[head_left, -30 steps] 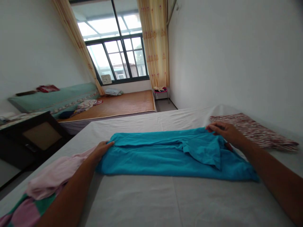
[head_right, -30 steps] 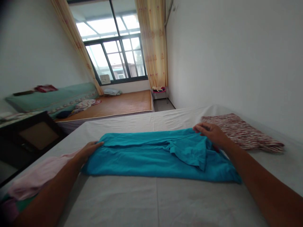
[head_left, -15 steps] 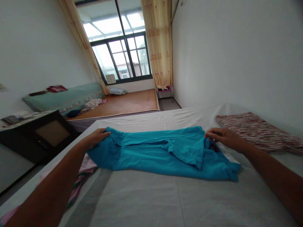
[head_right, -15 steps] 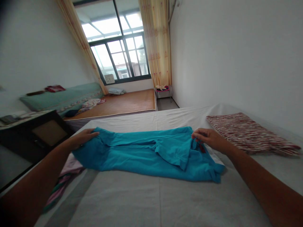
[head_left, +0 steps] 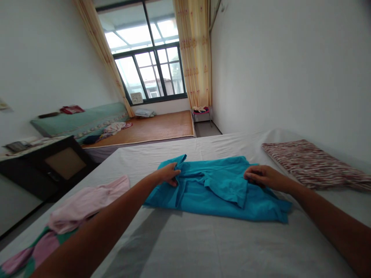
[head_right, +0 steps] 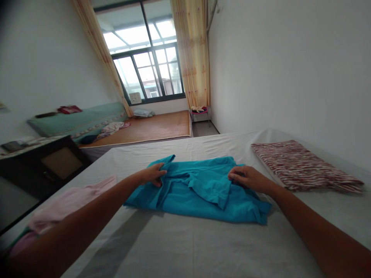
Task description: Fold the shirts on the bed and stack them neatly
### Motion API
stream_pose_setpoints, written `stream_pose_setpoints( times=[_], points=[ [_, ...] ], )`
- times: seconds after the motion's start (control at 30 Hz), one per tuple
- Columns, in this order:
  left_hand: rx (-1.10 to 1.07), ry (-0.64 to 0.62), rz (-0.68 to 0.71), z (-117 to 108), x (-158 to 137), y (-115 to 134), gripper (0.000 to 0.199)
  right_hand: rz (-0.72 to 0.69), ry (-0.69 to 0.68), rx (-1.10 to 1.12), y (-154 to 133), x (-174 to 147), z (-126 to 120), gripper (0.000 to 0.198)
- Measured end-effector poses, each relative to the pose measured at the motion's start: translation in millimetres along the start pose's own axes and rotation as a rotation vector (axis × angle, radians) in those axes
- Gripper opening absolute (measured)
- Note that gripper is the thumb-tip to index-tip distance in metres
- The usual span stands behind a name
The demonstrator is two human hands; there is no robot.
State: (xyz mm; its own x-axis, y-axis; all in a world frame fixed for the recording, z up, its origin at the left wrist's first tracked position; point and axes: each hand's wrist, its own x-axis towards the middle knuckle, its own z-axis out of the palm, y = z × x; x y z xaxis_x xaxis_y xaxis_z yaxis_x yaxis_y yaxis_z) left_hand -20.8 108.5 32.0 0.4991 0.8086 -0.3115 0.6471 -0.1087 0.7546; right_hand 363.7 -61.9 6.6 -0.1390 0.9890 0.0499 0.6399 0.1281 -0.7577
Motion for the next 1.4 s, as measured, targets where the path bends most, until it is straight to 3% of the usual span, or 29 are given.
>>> stream_pose_setpoints(
  times=[0.1, 0.2, 0.27, 0.4, 0.5, 0.6, 0.7, 0.77, 0.83, 0.97, 1.1, 1.17, 1.3, 1.33, 1.4],
  points=[
    [0.056, 0.020, -0.025, 0, -4, 2, 0.064, 0.007, 0.008, 0.015, 0, 0, 0, 0.043],
    [0.306, 0.202, 0.246, 8, -4, -8, 0.050, 0.039, 0.046, 0.069, 1, 0, 0, 0.045],
    [0.509, 0.236, 0.412, 19, -2, -23, 0.049, 0.063, 0.094, 0.121, 1, -1, -1, 0.046],
    [0.705, 0.260, 0.454, 39, 1, -47, 0.055, 0.077, 0.178, 0.146, -5, -2, -5, 0.043],
    [0.661, 0.183, 0.478, 33, -7, -45, 0.056, 0.077, 0.189, 0.128, -10, -2, -4, 0.042],
    [0.574, -0.031, 0.536, 11, -25, -35, 0.064, 0.076, 0.166, 0.106, -11, -3, 1, 0.044],
    [0.565, -0.265, 0.554, -9, -48, -33, 0.099, 0.068, 0.143, 0.090, -8, -3, 3, 0.046],
    [0.569, -0.326, 0.553, -15, -59, -37, 0.112, 0.057, 0.140, 0.095, -6, -3, 0, 0.046],
    [0.562, -0.322, 0.554, -15, -65, -40, 0.100, 0.037, 0.171, 0.098, -3, -2, -6, 0.045],
    [0.407, -0.202, 0.506, -11, -66, -32, 0.050, 0.031, 0.300, 0.096, 5, 0, -18, 0.047],
    [0.213, 0.009, 0.459, -2, -67, -19, 0.052, 0.051, 0.376, 0.079, 12, 0, -23, 0.047],
    [0.297, -0.072, 0.512, 5, -69, -16, 0.053, 0.050, 0.360, 0.062, 13, 0, -23, 0.046],
    [0.485, -0.372, 0.561, 7, -74, -15, 0.067, 0.046, 0.290, 0.011, 11, -1, -21, 0.046],
    [0.466, -0.366, 0.547, 3, -73, -17, 0.064, 0.048, 0.275, -0.003, 10, -1, -21, 0.045],
    [0.382, -0.213, 0.488, -12, -69, -26, 0.055, 0.050, 0.258, -0.023, 9, -1, -20, 0.045]
  ],
)
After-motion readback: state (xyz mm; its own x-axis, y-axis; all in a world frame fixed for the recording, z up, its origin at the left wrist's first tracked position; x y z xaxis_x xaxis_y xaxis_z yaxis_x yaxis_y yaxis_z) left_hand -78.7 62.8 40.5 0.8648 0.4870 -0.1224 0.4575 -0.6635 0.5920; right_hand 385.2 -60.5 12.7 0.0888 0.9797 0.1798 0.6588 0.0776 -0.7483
